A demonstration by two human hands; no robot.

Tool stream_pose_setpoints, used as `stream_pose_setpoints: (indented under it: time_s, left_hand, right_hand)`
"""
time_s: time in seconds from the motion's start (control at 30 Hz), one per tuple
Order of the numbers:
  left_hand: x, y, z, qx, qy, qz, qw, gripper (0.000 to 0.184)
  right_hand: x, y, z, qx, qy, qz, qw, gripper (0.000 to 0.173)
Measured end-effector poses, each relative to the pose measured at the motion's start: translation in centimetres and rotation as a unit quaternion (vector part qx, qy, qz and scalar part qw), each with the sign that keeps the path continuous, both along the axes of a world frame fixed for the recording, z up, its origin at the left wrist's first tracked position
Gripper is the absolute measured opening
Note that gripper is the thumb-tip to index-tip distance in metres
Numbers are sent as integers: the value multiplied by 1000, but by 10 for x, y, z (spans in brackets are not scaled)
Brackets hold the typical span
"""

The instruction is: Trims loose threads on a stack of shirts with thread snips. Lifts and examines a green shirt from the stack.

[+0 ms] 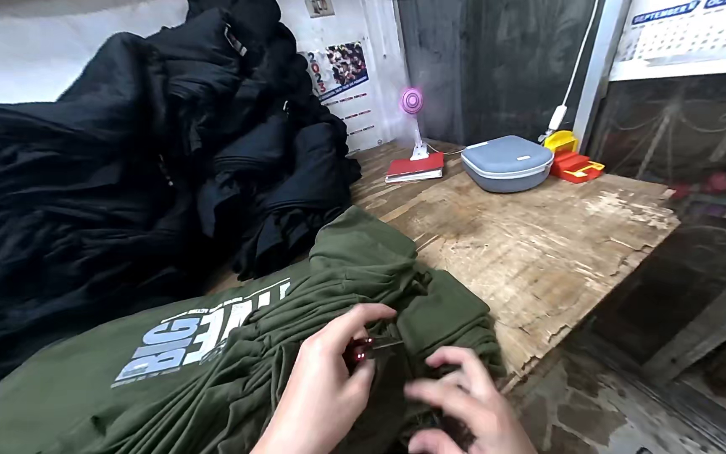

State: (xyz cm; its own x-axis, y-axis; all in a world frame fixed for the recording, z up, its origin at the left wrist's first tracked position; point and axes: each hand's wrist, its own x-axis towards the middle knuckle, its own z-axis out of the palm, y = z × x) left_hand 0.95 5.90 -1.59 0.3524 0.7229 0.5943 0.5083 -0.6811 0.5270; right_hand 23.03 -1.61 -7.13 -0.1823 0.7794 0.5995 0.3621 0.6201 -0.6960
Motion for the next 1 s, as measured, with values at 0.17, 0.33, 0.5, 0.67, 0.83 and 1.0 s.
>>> stream_pose_setpoints:
  time_s: [0.17, 0.33, 0.5, 0.67, 0.83, 1.0]
  left_hand:
    - [-19, -15, 12, 17, 83, -36, 996, 11]
    - [-4, -28, 5, 100, 196, 161, 962, 23]
    - [20, -29, -7, 113, 216, 76, 967, 36]
    - [8, -30, 13, 57, 236, 14, 970, 25]
    - [27, -37, 17, 82, 285, 5, 955, 19]
    - [10, -45, 22, -24, 274, -11, 961, 22]
  right_hand:
    - [27, -20, 16, -81, -79, 95, 989, 7]
    - [26, -25, 16, -125, -52, -31, 990, 21]
    - [-10, -10, 1, -137, 88, -107, 981, 10]
    - [-12, -8, -2, -136, 143, -158, 967, 11]
    - [-23, -2, -3, -29, 126, -169, 977, 9]
    - [20, -12, -2, -62, -41, -27, 997, 13]
